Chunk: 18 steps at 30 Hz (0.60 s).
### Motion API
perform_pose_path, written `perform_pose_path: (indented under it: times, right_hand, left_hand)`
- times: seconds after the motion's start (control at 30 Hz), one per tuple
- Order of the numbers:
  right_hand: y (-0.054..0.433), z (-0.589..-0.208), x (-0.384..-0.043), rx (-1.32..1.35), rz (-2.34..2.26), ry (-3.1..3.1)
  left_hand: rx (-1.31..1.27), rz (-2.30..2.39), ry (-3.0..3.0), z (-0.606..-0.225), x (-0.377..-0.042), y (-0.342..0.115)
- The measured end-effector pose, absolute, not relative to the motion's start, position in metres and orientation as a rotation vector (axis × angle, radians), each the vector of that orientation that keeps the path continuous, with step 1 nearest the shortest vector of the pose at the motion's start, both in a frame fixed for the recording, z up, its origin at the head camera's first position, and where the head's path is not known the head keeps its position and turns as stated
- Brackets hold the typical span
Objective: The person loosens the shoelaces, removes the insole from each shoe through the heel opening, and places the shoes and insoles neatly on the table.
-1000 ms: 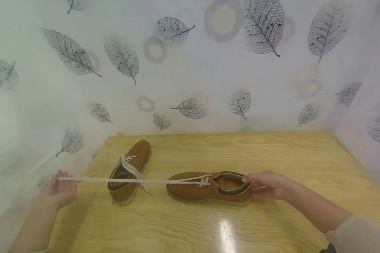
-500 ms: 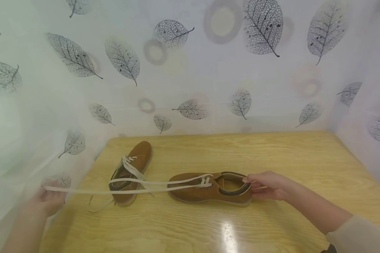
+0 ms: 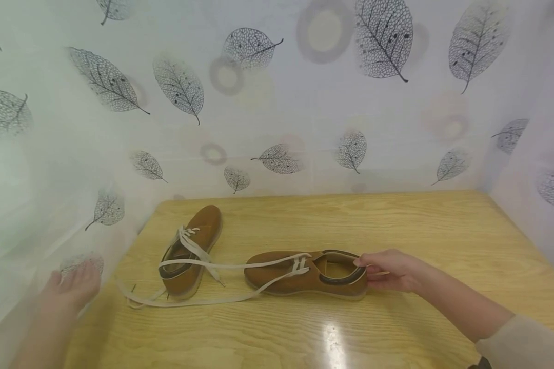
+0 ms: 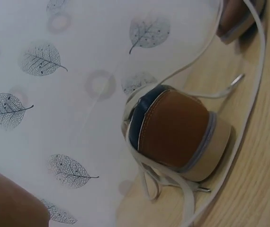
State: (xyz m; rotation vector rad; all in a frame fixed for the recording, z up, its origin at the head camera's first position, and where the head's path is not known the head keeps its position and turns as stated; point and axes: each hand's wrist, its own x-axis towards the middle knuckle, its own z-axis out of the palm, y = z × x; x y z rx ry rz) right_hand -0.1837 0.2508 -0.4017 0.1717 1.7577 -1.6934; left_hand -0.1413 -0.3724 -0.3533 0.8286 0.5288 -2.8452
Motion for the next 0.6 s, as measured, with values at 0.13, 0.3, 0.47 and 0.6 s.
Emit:
perform_pose_path:
  times: [0.13, 0.3, 0.47, 0.6]
  right_hand:
    - [0.251, -0.402, -0.184, 0.172, -1.69, 1.76]
    - [0.25, -0.402, -0.184, 0.188, -1.696, 1.765]
    - [0.249, -0.402, -0.184, 0.202, -1.712, 1.754]
    - [0.25, -0.403, -0.184, 0.211, -1.732, 1.74]
  left_hand:
    - [0.719, -2.863, 0.529, -0.354, -0.142, -0.357]
    - [0.614, -2.893, 0.571, -0.357, -0.145, -0.339]
    - [0.513, -2.965, 0.587, -0.361, -0.15, -0.319]
    - [0.382, -3.037, 0.596, -0.363, -0.156, -0.303]
